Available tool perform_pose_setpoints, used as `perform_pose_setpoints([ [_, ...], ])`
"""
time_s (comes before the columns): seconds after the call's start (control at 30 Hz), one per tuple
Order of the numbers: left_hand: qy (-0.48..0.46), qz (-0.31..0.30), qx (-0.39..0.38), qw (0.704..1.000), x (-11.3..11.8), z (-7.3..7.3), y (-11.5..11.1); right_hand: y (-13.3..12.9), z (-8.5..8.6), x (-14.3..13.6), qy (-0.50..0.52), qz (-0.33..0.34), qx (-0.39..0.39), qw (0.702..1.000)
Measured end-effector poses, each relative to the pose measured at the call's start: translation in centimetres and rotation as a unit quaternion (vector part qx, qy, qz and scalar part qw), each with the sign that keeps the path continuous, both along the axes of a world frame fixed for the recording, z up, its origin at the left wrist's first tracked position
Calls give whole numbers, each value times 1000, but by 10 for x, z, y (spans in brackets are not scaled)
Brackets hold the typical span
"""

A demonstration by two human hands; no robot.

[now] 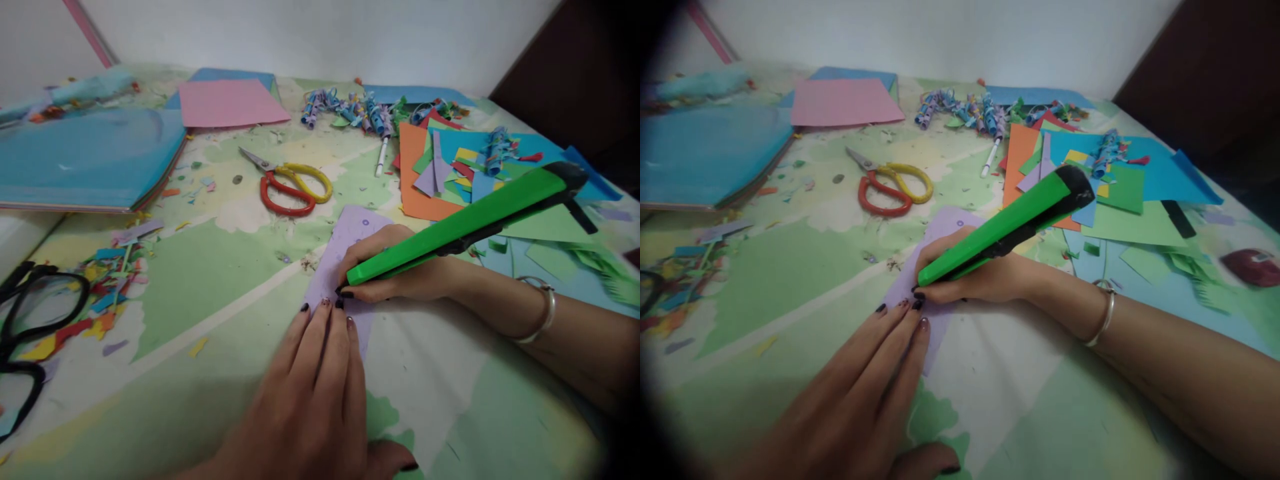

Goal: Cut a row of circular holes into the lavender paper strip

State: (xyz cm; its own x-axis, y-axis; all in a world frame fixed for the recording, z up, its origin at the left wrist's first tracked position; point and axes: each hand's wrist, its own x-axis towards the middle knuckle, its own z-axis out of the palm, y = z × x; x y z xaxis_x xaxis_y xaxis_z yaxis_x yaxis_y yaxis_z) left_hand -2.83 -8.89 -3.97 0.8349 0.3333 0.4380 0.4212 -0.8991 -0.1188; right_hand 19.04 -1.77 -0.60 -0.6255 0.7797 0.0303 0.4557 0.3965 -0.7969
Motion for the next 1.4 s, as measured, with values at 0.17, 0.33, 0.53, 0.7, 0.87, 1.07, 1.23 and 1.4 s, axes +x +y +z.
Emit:
perform_pose_setpoints([
  [0.17, -99, 14, 16, 995, 7, -14, -1, 1, 0, 2, -1, 14, -20, 1000],
  [0.33, -24, 3, -14, 1000, 1, -6, -1, 1, 0, 1, 8, 14, -7, 1000],
  [0.53, -13, 3, -18, 1000, 1, -3, 0, 1, 1, 1, 6, 9, -8, 1000],
  [0.7, -96, 17, 10, 995, 7, -15, -1, 1, 3, 1, 11, 4, -23, 1000],
  [0.87, -93, 16, 11, 995, 8, -16, -2, 0, 1, 1, 18, -3, -28, 999],
  [1.07, -41, 17, -18, 999, 10, -12, 1, -3, 0, 0, 26, 32, 1, 999],
  [1.23, -49, 51, -33, 997, 12, -17, -2, -2, 3, -2, 22, 35, -1, 999],
  [1.4, -21, 19, -22, 999, 6, -15, 1, 3, 4, -2, 21, -8, -48, 999],
])
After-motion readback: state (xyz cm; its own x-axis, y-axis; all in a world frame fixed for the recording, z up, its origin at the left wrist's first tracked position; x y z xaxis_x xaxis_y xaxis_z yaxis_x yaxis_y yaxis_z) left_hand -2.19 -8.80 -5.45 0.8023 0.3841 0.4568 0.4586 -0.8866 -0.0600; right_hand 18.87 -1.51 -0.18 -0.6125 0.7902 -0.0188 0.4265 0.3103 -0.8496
